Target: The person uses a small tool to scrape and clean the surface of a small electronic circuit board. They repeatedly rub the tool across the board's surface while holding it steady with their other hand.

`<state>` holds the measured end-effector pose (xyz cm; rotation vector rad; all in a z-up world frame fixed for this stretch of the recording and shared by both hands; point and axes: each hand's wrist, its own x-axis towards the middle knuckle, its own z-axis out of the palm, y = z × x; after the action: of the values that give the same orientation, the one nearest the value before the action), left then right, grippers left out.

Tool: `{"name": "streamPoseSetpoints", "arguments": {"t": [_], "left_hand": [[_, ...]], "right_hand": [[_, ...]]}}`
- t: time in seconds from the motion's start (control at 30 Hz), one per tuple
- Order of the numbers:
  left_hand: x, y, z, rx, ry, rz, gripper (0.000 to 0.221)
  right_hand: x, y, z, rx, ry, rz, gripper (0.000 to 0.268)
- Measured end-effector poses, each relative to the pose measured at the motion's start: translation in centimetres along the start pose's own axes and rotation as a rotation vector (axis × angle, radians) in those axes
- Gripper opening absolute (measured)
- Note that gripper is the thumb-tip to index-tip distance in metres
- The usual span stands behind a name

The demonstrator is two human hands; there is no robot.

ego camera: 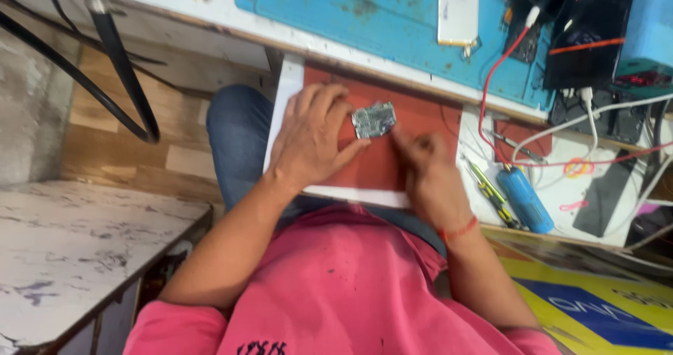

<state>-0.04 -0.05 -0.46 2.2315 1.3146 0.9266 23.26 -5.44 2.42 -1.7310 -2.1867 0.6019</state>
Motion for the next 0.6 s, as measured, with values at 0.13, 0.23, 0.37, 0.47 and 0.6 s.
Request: {"name": "streamPoseSetpoints", "arguments": {"t": [0.13,0.23,0.37,0.47,0.6], "left_hand": [[0.2,-0.1,-0.3,0.006,0.011,0.006,0.052],[0.0,0.3,-0.2,0.011,0.008,0.008,0.050],[0.1,0.2,-0.6,0.007,0.025,-0.009,0.049],[0.5,0.5,-0.6,-0.015,0.005,-0.030,0.048],[0.3,0.3,-0.6,-0.009,0.000,-0.025,0.055]], "right_hand": [[0.7,-0.5,0.1,0.041,0.015,-0.135,0.061],[0.4,-0.7,0.0,0.016,-0.008,-0.077,0.058],[1.0,-1.0,0.0,-0.003,-0.050,-0.070,0.056],[0.8,-1.0,-0.2,0.014,-0.017,-0.022,0.056],[1.5,-1.0,0.3,-0.030,-0.078,-0.070,0.059]]}}
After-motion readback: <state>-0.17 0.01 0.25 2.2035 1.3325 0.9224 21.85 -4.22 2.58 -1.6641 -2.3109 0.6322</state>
